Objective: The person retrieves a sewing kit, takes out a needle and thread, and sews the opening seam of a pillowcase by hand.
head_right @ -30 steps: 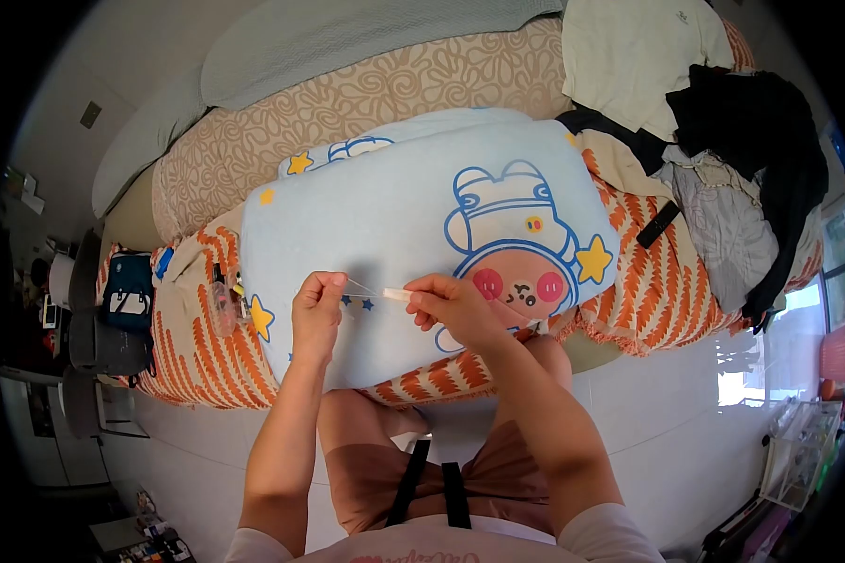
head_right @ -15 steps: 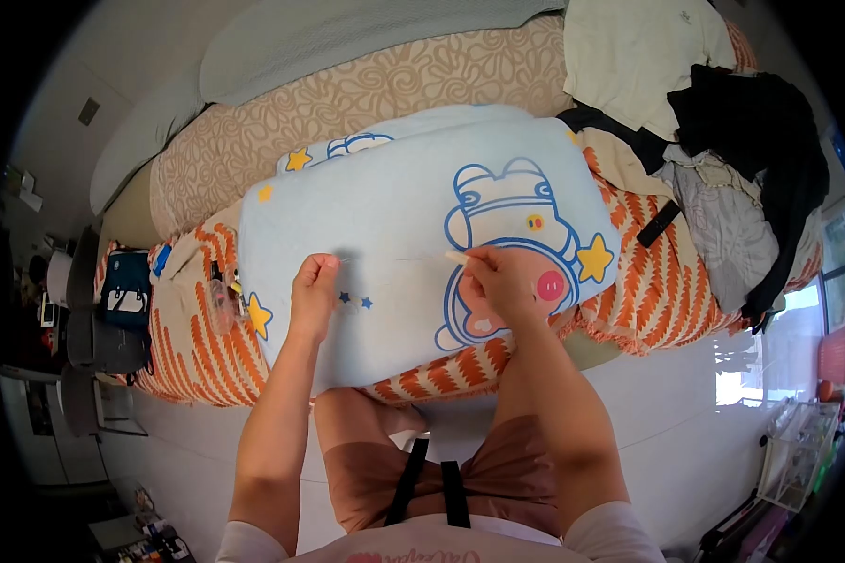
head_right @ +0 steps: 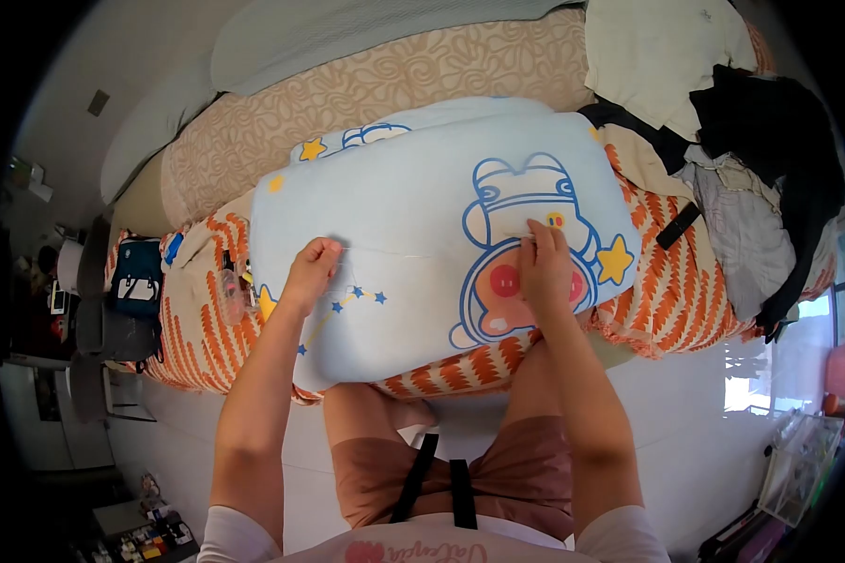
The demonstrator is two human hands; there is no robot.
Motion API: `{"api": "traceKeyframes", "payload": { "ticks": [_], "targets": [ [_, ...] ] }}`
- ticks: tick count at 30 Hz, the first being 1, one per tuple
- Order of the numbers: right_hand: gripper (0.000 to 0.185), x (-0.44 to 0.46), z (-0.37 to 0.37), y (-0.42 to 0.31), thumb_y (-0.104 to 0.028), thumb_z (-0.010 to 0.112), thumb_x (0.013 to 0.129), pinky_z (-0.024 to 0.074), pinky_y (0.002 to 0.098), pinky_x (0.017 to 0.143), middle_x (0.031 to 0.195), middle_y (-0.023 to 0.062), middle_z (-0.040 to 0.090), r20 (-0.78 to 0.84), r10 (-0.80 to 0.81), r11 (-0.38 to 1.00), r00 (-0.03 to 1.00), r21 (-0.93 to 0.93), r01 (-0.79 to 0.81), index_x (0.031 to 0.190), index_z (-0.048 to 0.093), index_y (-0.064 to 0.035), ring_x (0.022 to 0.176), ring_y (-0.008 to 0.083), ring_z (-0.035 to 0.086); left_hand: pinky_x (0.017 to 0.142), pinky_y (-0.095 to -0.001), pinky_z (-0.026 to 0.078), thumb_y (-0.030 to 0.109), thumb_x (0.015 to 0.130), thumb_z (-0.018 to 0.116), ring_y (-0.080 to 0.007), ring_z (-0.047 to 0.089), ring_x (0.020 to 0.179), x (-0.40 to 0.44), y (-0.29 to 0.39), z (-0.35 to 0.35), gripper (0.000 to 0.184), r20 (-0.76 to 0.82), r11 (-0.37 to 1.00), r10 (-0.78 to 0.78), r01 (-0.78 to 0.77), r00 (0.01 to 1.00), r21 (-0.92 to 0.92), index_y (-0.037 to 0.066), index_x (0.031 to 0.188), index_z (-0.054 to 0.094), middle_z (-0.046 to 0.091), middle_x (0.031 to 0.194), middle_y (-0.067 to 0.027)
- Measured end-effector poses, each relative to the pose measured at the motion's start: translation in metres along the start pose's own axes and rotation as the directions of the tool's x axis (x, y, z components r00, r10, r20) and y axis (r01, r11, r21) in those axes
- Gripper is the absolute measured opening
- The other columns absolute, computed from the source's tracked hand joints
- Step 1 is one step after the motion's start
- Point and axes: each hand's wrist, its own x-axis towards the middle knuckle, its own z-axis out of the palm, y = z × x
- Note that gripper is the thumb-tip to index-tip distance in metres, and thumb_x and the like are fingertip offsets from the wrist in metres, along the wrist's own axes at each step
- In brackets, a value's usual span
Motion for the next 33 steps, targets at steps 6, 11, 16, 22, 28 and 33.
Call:
{"api": "traceKeyframes", "payload": {
  "ticks": [6, 11, 16, 22, 28, 33],
  "targets": [
    [0.042, -0.018, 0.022, -0.044, -0.014, 0.068, 0.077, 0.0312, 0.0538, 0.098, 0.135, 0.0175, 0.039, -0.088, -0.249, 0.889, 0.964, -0.417, 0.192, 0.117, 0.057, -0.0105, 0.127, 0.0386, 0.035, 0.060, -0.0247, 0.042, 0.022, 0.090, 0.058, -0.0121, 0.053, 0.066, -0.004, -0.003, -0.006, 0.019, -0.142, 0.949, 0.202, -0.159, 0.969, 0.271, 0.005, 0.096, 0.061, 0.057, 0.073, -0.0023],
    [0.032, -0.036, 0.041, -0.059, -0.013, 0.068, 0.076, 0.0331, 0.0532, 0.095, 0.130, 0.0168, 0.044, -0.017, -0.390, 0.879, 0.921, -0.305, 0.366, 0.106, 0.060, -0.0093, 0.125, 0.0400, 0.037, 0.070, -0.0320, 0.048, 0.016, 0.082, 0.065, -0.0234, 0.057, 0.087, -0.017, 0.000, -0.020, 0.018, -0.115, 0.368, 0.780, -0.303, 0.616, 0.879, 0.007, 0.097, 0.064, 0.059, 0.096, -0.0083],
    [0.016, -0.036, 0.064, -0.059, -0.010, 0.068, 0.075, 0.0364, 0.0483, 0.092, 0.118, 0.0132, 0.053, 0.003, -0.485, 0.860, 0.874, -0.178, 0.478, 0.090, 0.064, -0.0079, 0.116, 0.0346, 0.045, 0.078, -0.0388, 0.043, 0.008, 0.071, 0.072, -0.0239, 0.054, 0.095, -0.041, -0.006, 0.002, 0.022, 0.220, 0.479, 0.714, -0.693, 0.665, 0.539, 0.012, 0.091, 0.065, 0.057, 0.100, -0.0051],
    [0.012, -0.015, 0.082, -0.066, -0.009, 0.066, 0.072, 0.0386, 0.0439, 0.088, 0.106, 0.0098, 0.057, 0.054, -0.555, 0.823, 0.830, -0.111, 0.558, 0.084, 0.064, -0.0082, 0.108, 0.0293, 0.049, 0.078, -0.0380, 0.041, 0.009, 0.065, 0.072, -0.0226, 0.053, 0.094, -0.036, -0.018, 0.016, 0.022, 0.408, 0.056, 0.768, -0.686, 0.494, 0.725, 0.013, 0.085, 0.065, 0.058, 0.097, -0.0041],
    [0.005, 0.050, 0.068, -0.028, -0.009, 0.059, 0.075, 0.0417, 0.0419, 0.083, 0.100, 0.0070, 0.060, 0.034, -0.602, 0.762, 0.798, -0.276, 0.586, 0.076, 0.063, -0.0085, 0.100, 0.0274, 0.052, 0.081, -0.0334, 0.043, 0.014, 0.080, 0.069, -0.0141, 0.055, 0.087, -0.048, 0.016, -0.008, 0.005, -0.016, 0.949, 0.252, -0.251, 0.967, -0.191, 0.015, 0.084, 0.066, 0.062, 0.094, 0.0018],
    [0.002, 0.122, -0.008, 0.028, -0.010, 0.063, 0.075, 0.0441, 0.0431, 0.069, 0.081, 0.0083, 0.061, 0.036, -0.498, 0.819, 0.866, -0.308, 0.484, 0.076, 0.062, -0.0095, 0.082, 0.0291, 0.056, 0.078, -0.0296, 0.043, 0.020, 0.088, 0.064, -0.0098, 0.055, 0.084, -0.041, 0.045, -0.119, 0.005, -0.221, 0.838, 0.179, -0.266, 0.959, -0.476, 0.018, 0.091, 0.061, 0.061, 0.089, 0.0037]
  ]
}}
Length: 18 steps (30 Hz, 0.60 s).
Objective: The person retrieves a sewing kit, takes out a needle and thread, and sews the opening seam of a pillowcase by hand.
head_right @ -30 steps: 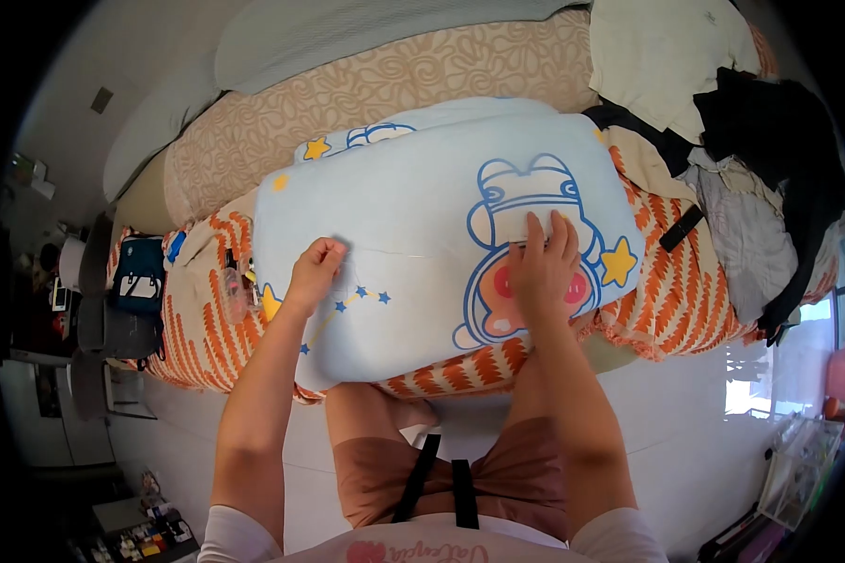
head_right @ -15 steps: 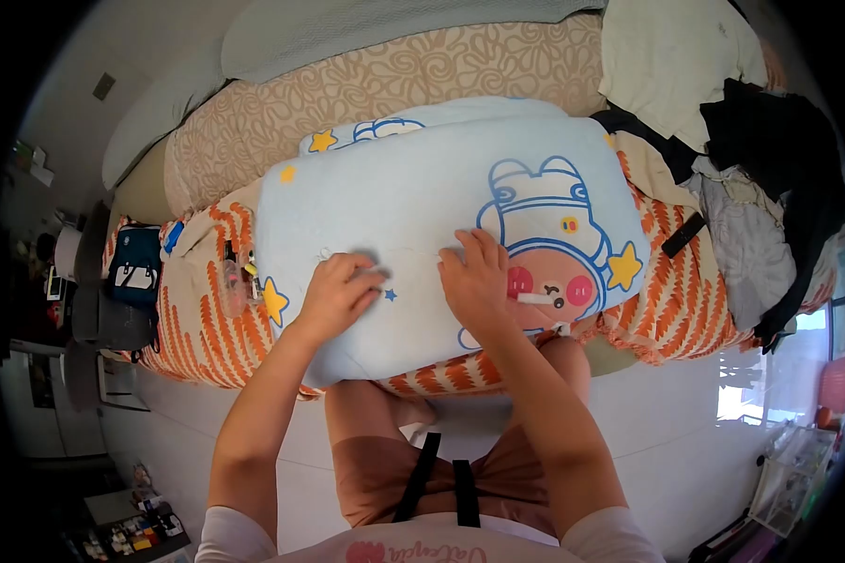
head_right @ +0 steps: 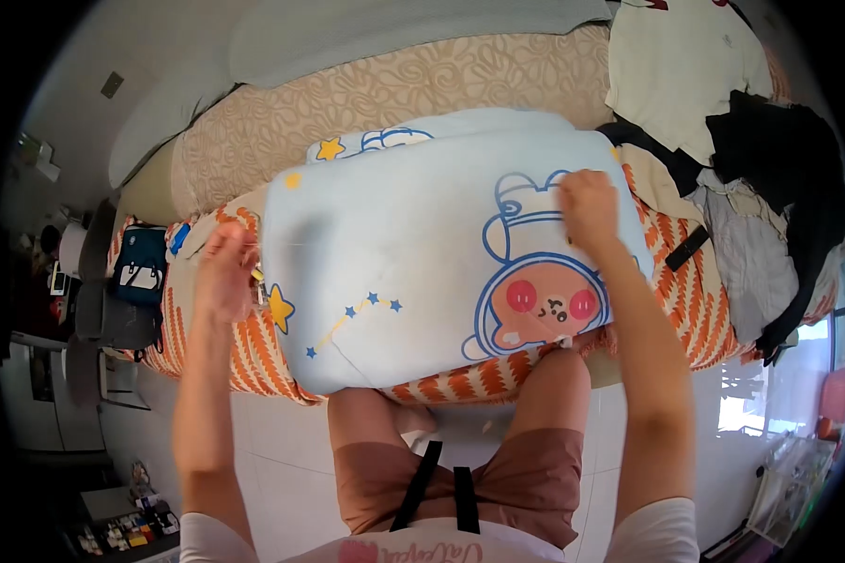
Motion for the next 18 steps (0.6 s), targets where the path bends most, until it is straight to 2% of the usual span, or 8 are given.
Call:
{"api": "traceKeyframes", "payload": {
  "ticks": [2, 5, 7, 11, 13, 16, 17, 18],
  "targets": [
    [0.007, 0.000, -0.016, 0.040, -0.014, 0.058, 0.081, 0.0458, 0.0444, 0.070, 0.082, 0.0114, 0.062, 0.071, 0.027, 0.991, 0.997, -0.133, -0.017, 0.079, 0.061, -0.0077, 0.081, 0.0326, 0.057, 0.075, -0.0283, 0.043, 0.020, 0.090, 0.061, -0.0090, 0.055, 0.081, 0.016, 0.012, -0.042, 0.003, -0.112, 0.999, 0.034, -0.034, 0.993, -0.001, 0.018, 0.092, 0.060, 0.060, 0.086, 0.0045],
    [0.012, -0.007, -0.035, 0.090, -0.016, 0.055, 0.083, 0.0479, 0.0451, 0.074, 0.088, 0.0161, 0.064, 0.183, 0.286, 0.926, 0.941, -0.304, -0.222, 0.082, 0.060, -0.0054, 0.088, 0.0358, 0.059, 0.071, -0.0243, 0.042, 0.020, 0.092, 0.059, -0.0082, 0.055, 0.076, 0.033, 0.022, -0.104, 0.004, -0.255, 0.996, 0.068, -0.081, 0.965, -0.041, 0.016, 0.091, 0.059, 0.058, 0.081, 0.0049],
    [0.016, -0.014, -0.048, 0.117, -0.018, 0.055, 0.082, 0.0478, 0.0457, 0.077, 0.093, 0.0198, 0.064, 0.255, 0.558, 0.823, 0.790, -0.294, -0.486, 0.087, 0.060, -0.0036, 0.092, 0.0377, 0.060, 0.066, -0.0243, 0.044, 0.011, 0.091, 0.058, -0.0081, 0.055, 0.070, 0.034, 0.030, -0.139, 0.003, -0.323, 0.985, 0.036, -0.088, 0.946, -0.149, 0.013, 0.090, 0.060, 0.057, 0.075, 0.0038],
    [0.025, -0.050, -0.066, 0.177, -0.022, 0.051, 0.082, 0.0480, 0.0481, 0.077, 0.094, 0.0234, 0.064, 0.126, 0.635, 0.736, 0.762, -0.397, -0.548, 0.096, 0.059, -0.0025, 0.090, 0.0422, 0.061, 0.051, -0.0205, 0.040, 0.012, 0.089, 0.060, -0.0064, 0.054, 0.063, 0.028, 0.031, -0.209, 0.006, -0.529, 0.994, 0.027, -0.078, 0.848, -0.074, 0.013, 0.095, 0.059, 0.056, 0.073, 0.0041],
    [0.024, -0.057, -0.087, 0.177, -0.021, 0.055, 0.080, 0.0470, 0.0481, 0.076, 0.092, 0.0256, 0.063, 0.070, 0.682, 0.679, 0.728, -0.430, -0.595, 0.089, 0.059, 0.0011, 0.090, 0.0440, 0.059, 0.046, -0.0182, 0.036, 0.012, 0.088, 0.061, -0.0056, 0.052, 0.060, 0.020, 0.031, -0.247, 0.013, -0.597, 0.995, 0.094, -0.062, 0.797, 0.073, 0.010, 0.100, 0.060, 0.057, 0.075, 0.0031],
    [0.029, -0.086, -0.096, 0.267, -0.024, 0.055, 0.082, 0.0498, 0.0481, 0.076, 0.096, 0.0289, 0.063, 0.041, 0.736, 0.593, 0.676, -0.521, -0.614, 0.100, 0.062, -0.0019, 0.093, 0.0425, 0.061, 0.044, -0.0172, 0.035, 0.011, 0.089, 0.059, -0.0070, 0.052, 0.058, 0.003, 0.040, -0.290, 0.012, -0.717, 0.997, 0.057, -0.079, 0.694, 0.003, 0.009, 0.101, 0.059, 0.058, 0.078, 0.0011],
    [0.028, -0.096, -0.101, 0.292, -0.024, 0.055, 0.082, 0.0512, 0.0465, 0.075, 0.094, 0.0295, 0.063, 0.014, 0.724, 0.594, 0.689, -0.521, -0.613, 0.098, 0.062, -0.0016, 0.091, 0.0412, 0.062, 0.047, -0.0180, 0.041, 0.011, 0.092, 0.056, -0.0098, 0.057, 0.064, -0.003, 0.047, -0.297, 0.011, -0.754, 0.994, 0.022, -0.093, 0.656, -0.052, 0.006, 0.101, 0.059, 0.058, 0.081, -0.0016],
    [0.028, -0.103, -0.108, 0.313, -0.024, 0.055, 0.083, 0.0520, 0.0454, 0.073, 0.093, 0.0264, 0.064, 0.011, 0.785, 0.551, 0.620, -0.470, -0.689, 0.100, 0.062, -0.0028, 0.088, 0.0386, 0.063, 0.055, -0.0207, 0.049, 0.011, 0.093, 0.053, -0.0166, 0.063, 0.073, -0.003, 0.048, -0.315, 0.011, -0.796, 0.976, 0.008, -0.177, 0.606, -0.125, 0.005, 0.101, 0.058, 0.059, 0.084, -0.0040]
  ]
}}
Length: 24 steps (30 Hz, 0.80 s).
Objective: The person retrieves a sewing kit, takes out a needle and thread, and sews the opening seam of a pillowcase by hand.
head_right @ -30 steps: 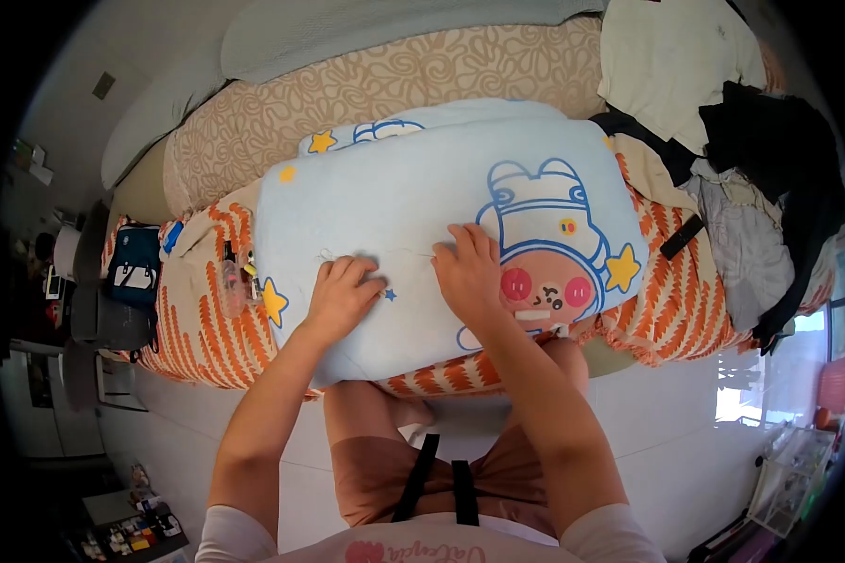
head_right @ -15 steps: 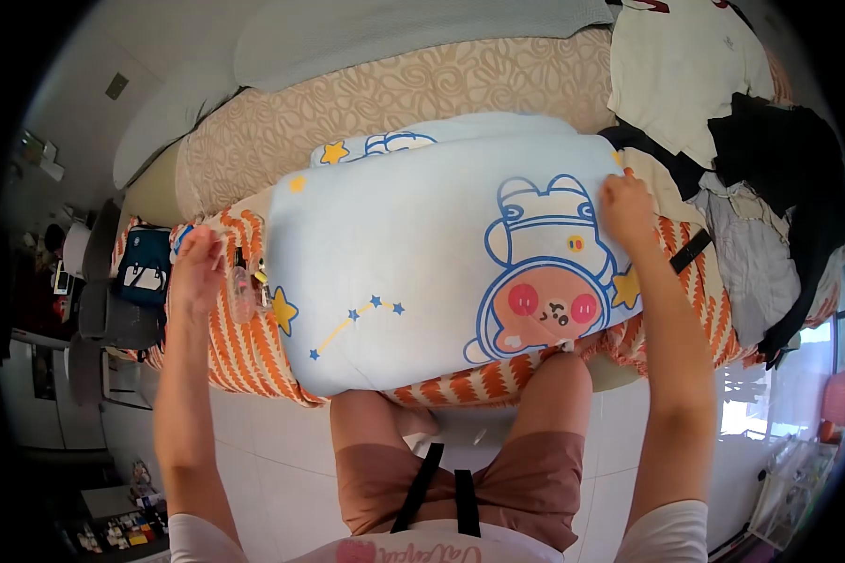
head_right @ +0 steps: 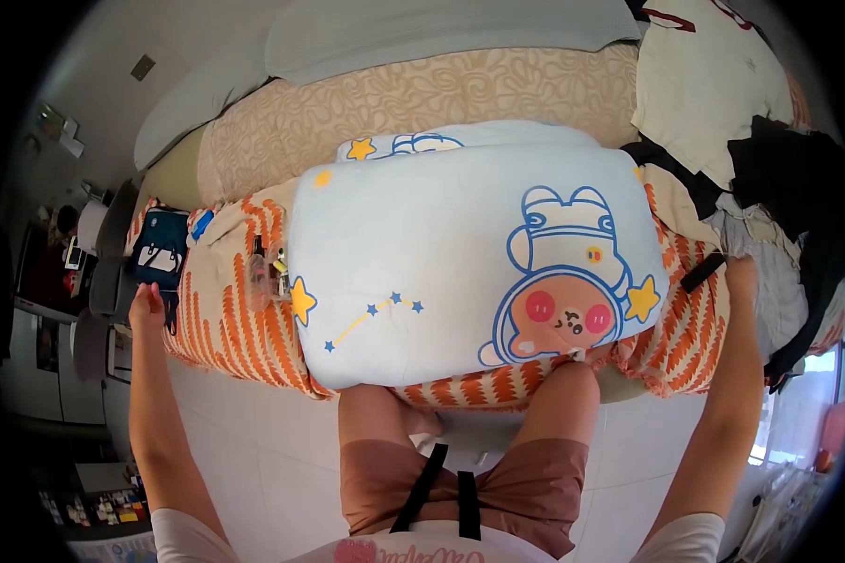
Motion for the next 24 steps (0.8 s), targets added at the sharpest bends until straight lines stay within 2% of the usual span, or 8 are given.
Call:
{"api": "traceKeyframes", "payload": {
  "ticks": [2, 4, 7, 13, 15, 16, 19, 24],
  "targets": [
    [0.028, 0.025, 0.001, 0.038, -0.025, 0.053, 0.086, 0.0536, 0.0431, 0.070, 0.091, 0.0203, 0.065, 0.237, 0.230, 0.871, 0.944, 0.382, -0.308, 0.104, 0.060, -0.0051, 0.084, 0.0332, 0.065, 0.063, -0.0234, 0.052, 0.014, 0.093, 0.054, -0.0231, 0.065, 0.087, 0.022, 0.010, -0.032, 0.014, 0.094, 0.998, 0.055, -0.056, 0.994, 0.005, 0.004, 0.102, 0.057, 0.060, 0.087, -0.0061],
    [0.028, 0.040, -0.013, 0.056, -0.026, 0.050, 0.089, 0.0548, 0.0412, 0.068, 0.089, 0.0145, 0.065, 0.591, 0.383, 0.195, 0.710, 0.699, -0.688, 0.109, 0.058, -0.0076, 0.081, 0.0286, 0.066, 0.067, -0.0263, 0.052, 0.017, 0.093, 0.057, -0.0247, 0.064, 0.091, 0.015, 0.023, -0.045, 0.016, 0.030, 0.983, 0.146, -0.149, 0.989, 0.105, 0.004, 0.102, 0.057, 0.060, 0.090, -0.0069],
    [0.029, 0.046, -0.036, 0.064, -0.025, 0.047, 0.093, 0.0550, 0.0400, 0.068, 0.088, 0.0111, 0.064, 0.600, 0.151, -0.228, 0.786, 0.794, -0.563, 0.114, 0.052, -0.0066, 0.079, 0.0289, 0.065, 0.079, -0.0313, 0.051, 0.018, 0.093, 0.058, -0.0259, 0.060, 0.101, 0.017, 0.045, -0.076, 0.021, 0.086, 0.913, 0.275, -0.288, 0.958, 0.289, 0.003, 0.106, 0.055, 0.059, 0.103, -0.0107],
    [0.046, 0.087, -0.089, 0.105, -0.028, 0.060, 0.088, 0.0516, 0.0371, 0.079, 0.111, 0.0197, 0.058, 0.381, 0.104, -0.274, 0.919, 0.899, -0.342, 0.125, 0.047, -0.0017, 0.095, 0.0298, 0.061, 0.077, -0.0254, 0.044, 0.023, 0.088, 0.066, -0.0133, 0.056, 0.089, 0.029, 0.093, -0.140, 0.022, 0.120, 0.768, 0.470, -0.472, 0.875, 0.434, 0.006, 0.099, 0.058, 0.060, 0.092, -0.0023],
    [0.049, 0.110, -0.094, 0.150, -0.023, 0.062, 0.087, 0.0484, 0.0330, 0.073, 0.122, 0.0188, 0.053, -0.040, -0.177, 0.559, 0.983, 0.818, 0.134, 0.128, 0.046, -0.0008, 0.097, 0.0259, 0.058, 0.078, -0.0253, 0.044, 0.023, 0.088, 0.066, -0.0121, 0.055, 0.089, -0.010, 0.110, -0.135, 0.022, 0.018, 0.707, 0.516, -0.438, 0.856, 0.555, 0.005, 0.099, 0.058, 0.060, 0.092, -0.0019],
    [0.051, 0.123, -0.086, 0.171, -0.020, 0.063, 0.086, 0.0468, 0.0310, 0.070, 0.127, 0.0183, 0.051, -0.348, -0.379, 0.780, 0.858, 0.379, 0.498, 0.130, 0.045, -0.0003, 0.097, 0.0240, 0.057, 0.078, -0.0253, 0.044, 0.023, 0.088, 0.065, -0.0115, 0.055, 0.089, -0.031, 0.116, -0.130, 0.022, -0.029, 0.675, 0.540, -0.412, 0.841, 0.612, 0.005, 0.099, 0.059, 0.060, 0.092, -0.0018],
    [0.050, 0.091, -0.154, 0.112, -0.030, 0.056, 0.089, 0.0378, 0.0303, 0.086, 0.139, 0.0059, 0.042, 0.243, 0.345, 0.175, 0.907, 0.933, -0.316, 0.136, 0.044, -0.0201, 0.115, 0.0219, 0.047, 0.077, -0.0253, 0.045, 0.021, 0.087, 0.066, -0.0112, 0.055, 0.085, 0.011, 0.128, -0.203, 0.024, -0.004, 0.606, 0.608, -0.461, 0.794, 0.648, 0.001, 0.100, 0.060, 0.061, 0.091, -0.0021],
    [0.041, 0.122, -0.144, 0.055, -0.037, 0.049, 0.094, 0.0381, 0.0275, 0.084, 0.120, -0.0010, 0.054, 0.135, 0.077, 0.216, 0.988, 0.965, -0.149, 0.127, 0.050, -0.0129, 0.105, 0.0135, 0.050, 0.040, -0.0196, 0.026, 0.024, 0.085, 0.066, -0.0029, 0.041, 0.052, -0.013, 0.132, -0.181, 0.018, 0.010, 0.725, 0.388, -0.312, 0.921, 0.614, 0.009, 0.095, 0.065, 0.051, 0.064, 0.0055]
  ]
}}
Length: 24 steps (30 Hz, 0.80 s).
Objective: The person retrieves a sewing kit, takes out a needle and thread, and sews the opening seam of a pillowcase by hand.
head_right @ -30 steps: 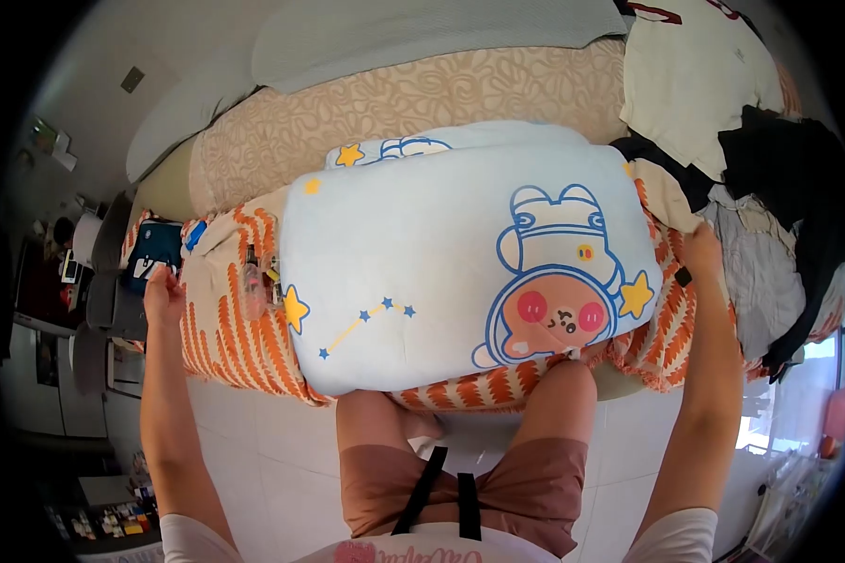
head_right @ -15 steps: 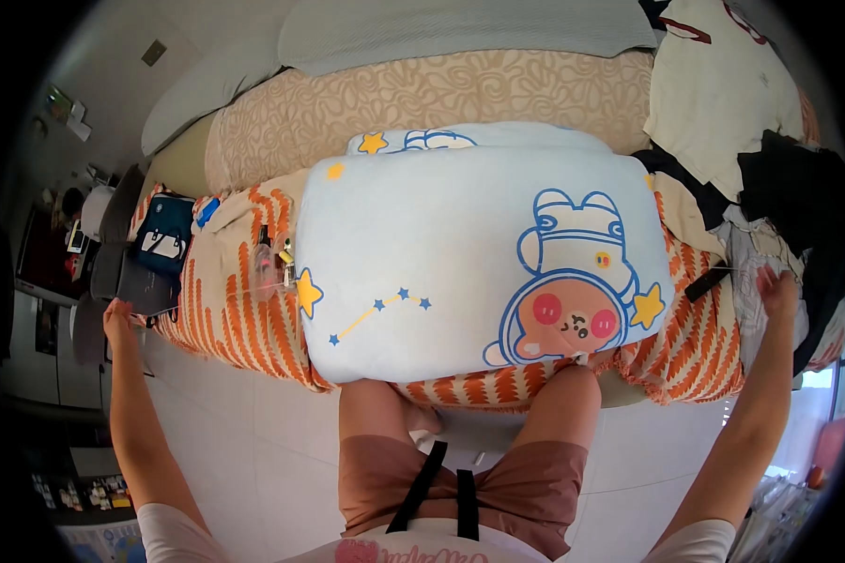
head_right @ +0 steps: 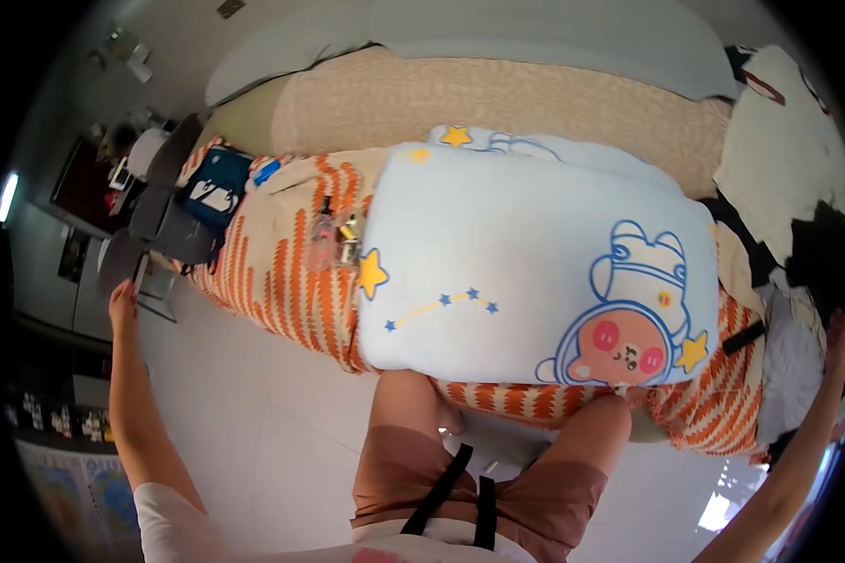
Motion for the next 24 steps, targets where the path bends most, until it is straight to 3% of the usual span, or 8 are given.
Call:
{"api": "traceKeyframes", "payload": {
  "ticks": [2, 4, 10, 11, 14, 16, 18, 24],
  "targets": [
    [0.034, -0.029, 0.083, -0.003, -0.034, 0.053, 0.092, 0.0417, 0.0234, 0.074, 0.102, -0.0015, 0.063, 0.226, -0.084, 0.993, 0.971, -0.058, 0.100, 0.115, 0.059, -0.0099, 0.089, 0.0103, 0.057, 0.040, -0.0189, 0.027, 0.026, 0.085, 0.067, -0.0029, 0.041, 0.051, 0.004, 0.017, 0.026, 0.019, 0.169, 0.997, 0.045, -0.034, 0.985, -0.066, 0.010, 0.095, 0.065, 0.052, 0.065, 0.0059],
    [0.027, -0.118, 0.180, -0.029, -0.035, 0.054, 0.092, 0.0411, 0.0204, 0.067, 0.091, -0.0017, 0.063, 0.553, -0.090, 0.872, 0.829, -0.359, 0.334, 0.102, 0.062, -0.0110, 0.080, 0.0074, 0.057, 0.043, -0.0181, 0.029, 0.024, 0.086, 0.066, -0.0030, 0.041, 0.052, -0.001, 0.053, 0.066, 0.014, 0.174, 0.972, 0.131, -0.092, 0.976, -0.216, 0.011, 0.090, 0.064, 0.052, 0.066, 0.0058],
    [0.021, -0.324, 0.335, 0.018, -0.030, 0.054, 0.093, 0.0393, 0.0187, 0.060, 0.078, -0.0026, 0.060, 0.793, -0.036, 0.917, 0.608, -0.216, 0.335, 0.081, 0.057, -0.0123, 0.068, 0.0048, 0.052, 0.055, -0.0206, 0.039, 0.016, 0.085, 0.061, -0.0083, 0.052, 0.064, -0.001, 0.209, 0.109, 0.018, 0.266, 0.793, 0.355, -0.138, 0.896, -0.593, 0.009, 0.070, 0.054, 0.056, 0.073, 0.0000],
    [0.018, -0.334, 0.342, 0.038, -0.026, 0.055, 0.092, 0.0394, 0.0192, 0.061, 0.078, -0.0030, 0.059, 0.806, 0.001, 0.903, 0.591, -0.254, 0.346, 0.082, 0.057, -0.0107, 0.069, 0.0052, 0.052, 0.056, -0.0209, 0.041, 0.014, 0.086, 0.061, -0.0091, 0.053, 0.066, 0.024, 0.225, 0.105, 0.017, 0.315, 0.756, 0.458, -0.178, 0.831, -0.630, 0.008, 0.071, 0.055, 0.057, 0.074, -0.0011],
    [0.016, -0.354, 0.351, 0.089, -0.017, 0.054, 0.092, 0.0378, 0.0188, 0.063, 0.077, -0.0032, 0.056, 0.804, 0.156, 0.916, 0.574, -0.335, 0.220, 0.080, 0.056, -0.0065, 0.071, 0.0052, 0.048, 0.058, -0.0208, 0.042, 0.014, 0.090, 0.059, -0.0094, 0.054, 0.066, 0.010, 0.304, 0.103, 0.015, 0.085, 0.622, 0.390, -0.195, 0.917, -0.759, 0.006, 0.077, 0.057, 0.056, 0.070, -0.0008],
    [0.015, -0.357, 0.347, 0.112, -0.013, 0.055, 0.091, 0.0375, 0.0183, 0.065, 0.080, -0.0022, 0.058, 0.777, 0.117, 0.949, 0.619, -0.272, 0.162, 0.078, 0.056, -0.0045, 0.072, 0.0050, 0.047, 0.067, -0.0195, 0.046, 0.012, 0.090, 0.060, -0.0101, 0.058, 0.073, 0.047, 0.327, 0.081, 0.011, 0.149, 0.658, 0.533, -0.298, 0.833, -0.691, 0.005, 0.082, 0.058, 0.059, 0.076, -0.0010],
    [0.014, -0.371, 0.347, 0.112, -0.012, 0.055, 0.091, 0.0379, 0.0185, 0.066, 0.082, -0.0018, 0.059, 0.719, 0.110, 0.955, 0.687, -0.269, 0.129, 0.079, 0.056, -0.0040, 0.072, 0.0053, 0.048, 0.074, -0.0227, 0.050, 0.010, 0.090, 0.061, -0.0121, 0.060, 0.082, 0.058, 0.342, 0.080, 0.007, 0.066, 0.649, 0.511, -0.333, 0.857, -0.684, 0.003, 0.091, 0.060, 0.062, 0.086, -0.0042],
    [0.014, -0.373, 0.338, 0.118, -0.014, 0.055, 0.093, 0.0393, 0.0186, 0.075, 0.087, -0.0005, 0.060, 0.693, 0.155, 0.987, 0.703, -0.138, -0.083, 0.086, 0.060, -0.0035, 0.078, 0.0059, 0.050, 0.051, -0.0244, 0.034, 0.013, 0.089, 0.053, -0.0102, 0.044, 0.057, 0.017, 0.259, 0.146, 0.018, 0.204, 0.705, 0.575, -0.354, 0.792, -0.615, 0.005, 0.073, 0.057, 0.051, 0.064, -0.0016]
  ]
}}
